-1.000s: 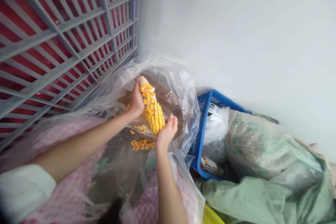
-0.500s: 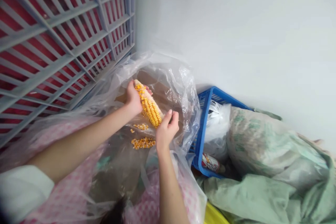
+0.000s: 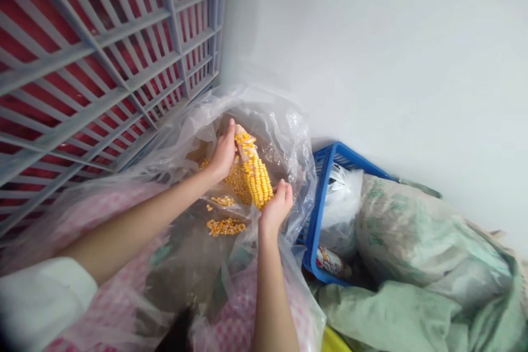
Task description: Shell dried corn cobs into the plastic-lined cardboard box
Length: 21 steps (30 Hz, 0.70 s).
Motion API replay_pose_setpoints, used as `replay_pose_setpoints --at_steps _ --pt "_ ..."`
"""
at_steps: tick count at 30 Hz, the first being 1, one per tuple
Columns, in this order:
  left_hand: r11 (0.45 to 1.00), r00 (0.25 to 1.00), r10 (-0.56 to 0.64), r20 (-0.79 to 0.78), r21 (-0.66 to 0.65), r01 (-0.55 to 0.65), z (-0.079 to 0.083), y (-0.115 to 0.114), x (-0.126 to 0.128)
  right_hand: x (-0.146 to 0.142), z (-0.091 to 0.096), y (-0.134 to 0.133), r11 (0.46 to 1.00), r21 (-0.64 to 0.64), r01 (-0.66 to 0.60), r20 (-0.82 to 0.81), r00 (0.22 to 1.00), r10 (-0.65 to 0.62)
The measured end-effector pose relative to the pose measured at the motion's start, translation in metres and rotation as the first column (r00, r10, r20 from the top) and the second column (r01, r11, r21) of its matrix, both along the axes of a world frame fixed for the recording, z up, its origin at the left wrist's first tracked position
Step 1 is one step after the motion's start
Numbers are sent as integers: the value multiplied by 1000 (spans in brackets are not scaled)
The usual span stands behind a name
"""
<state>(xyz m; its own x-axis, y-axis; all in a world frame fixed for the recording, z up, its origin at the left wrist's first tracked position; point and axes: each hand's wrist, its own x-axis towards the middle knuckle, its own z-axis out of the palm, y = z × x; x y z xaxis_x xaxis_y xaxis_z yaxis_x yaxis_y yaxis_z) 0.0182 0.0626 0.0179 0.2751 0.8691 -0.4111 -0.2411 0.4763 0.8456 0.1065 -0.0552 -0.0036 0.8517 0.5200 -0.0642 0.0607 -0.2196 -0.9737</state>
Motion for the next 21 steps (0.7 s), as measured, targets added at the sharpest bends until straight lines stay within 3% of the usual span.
replay_pose_setpoints --at_steps 3,7,10,14,18,21 --pt "992 989 71 126 -109 -58 3 3 0 7 12 -3 999 -24 38 188 982 -33" --pt "946 976 96 194 -322 -29 3 7 0 -3 27 -8 994 -108 7 509 859 50" --pt "916 950 269 158 -346 -201 1 7 1 -16 29 -8 984 -170 -47 581 802 138" --pt "921 906 385 174 -133 -366 2 3 1 -20 24 -3 991 -121 -52 487 867 105" --pt "893 914 392 108 196 -406 0 0 1 -8 19 0 999 -32 -24 280 959 32" --pt "887 918 396 -29 270 -375 -5 -1 2 5 20 -2 1000 -13 -5 204 979 7"
